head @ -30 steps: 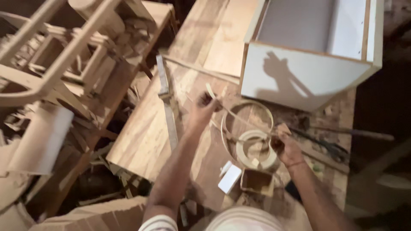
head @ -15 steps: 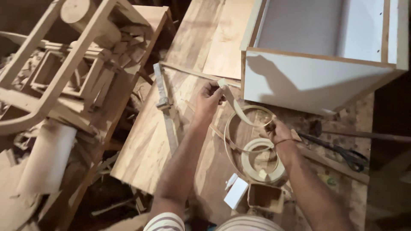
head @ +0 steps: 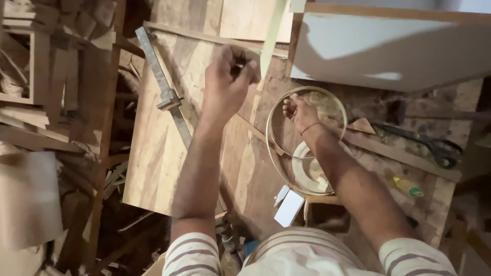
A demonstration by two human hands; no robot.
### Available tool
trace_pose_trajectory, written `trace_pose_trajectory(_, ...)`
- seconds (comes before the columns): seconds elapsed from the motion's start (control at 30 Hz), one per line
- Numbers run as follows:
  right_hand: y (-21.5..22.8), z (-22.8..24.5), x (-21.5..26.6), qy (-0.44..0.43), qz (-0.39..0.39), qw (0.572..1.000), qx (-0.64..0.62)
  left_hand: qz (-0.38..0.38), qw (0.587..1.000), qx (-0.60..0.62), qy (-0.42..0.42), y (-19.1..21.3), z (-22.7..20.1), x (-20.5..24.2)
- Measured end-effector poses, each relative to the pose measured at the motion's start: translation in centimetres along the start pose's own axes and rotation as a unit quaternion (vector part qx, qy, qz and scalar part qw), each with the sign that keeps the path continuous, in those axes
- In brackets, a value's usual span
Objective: The person applies glue to a wooden strip and attaches it to the edge of a white cabinet door. They use a hammer to tap the strip into place, then measure and cut a flexible wooden trim with scissors. The person applies glue to the trim and fits it along the door edge.
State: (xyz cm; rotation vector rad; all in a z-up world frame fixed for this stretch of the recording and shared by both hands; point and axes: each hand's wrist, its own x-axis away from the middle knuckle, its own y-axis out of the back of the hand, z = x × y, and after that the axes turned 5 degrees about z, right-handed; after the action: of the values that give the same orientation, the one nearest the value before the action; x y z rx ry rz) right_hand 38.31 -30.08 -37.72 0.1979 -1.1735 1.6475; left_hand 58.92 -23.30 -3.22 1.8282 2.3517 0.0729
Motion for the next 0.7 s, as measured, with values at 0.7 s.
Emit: trace_pose_trajectory(0.7,-2.7,-0.9,-2.1,0.419,0.165,0.711,0.54,-0.019,0.998,-0.061,-0.004,-4.3,3.8,-1.1)
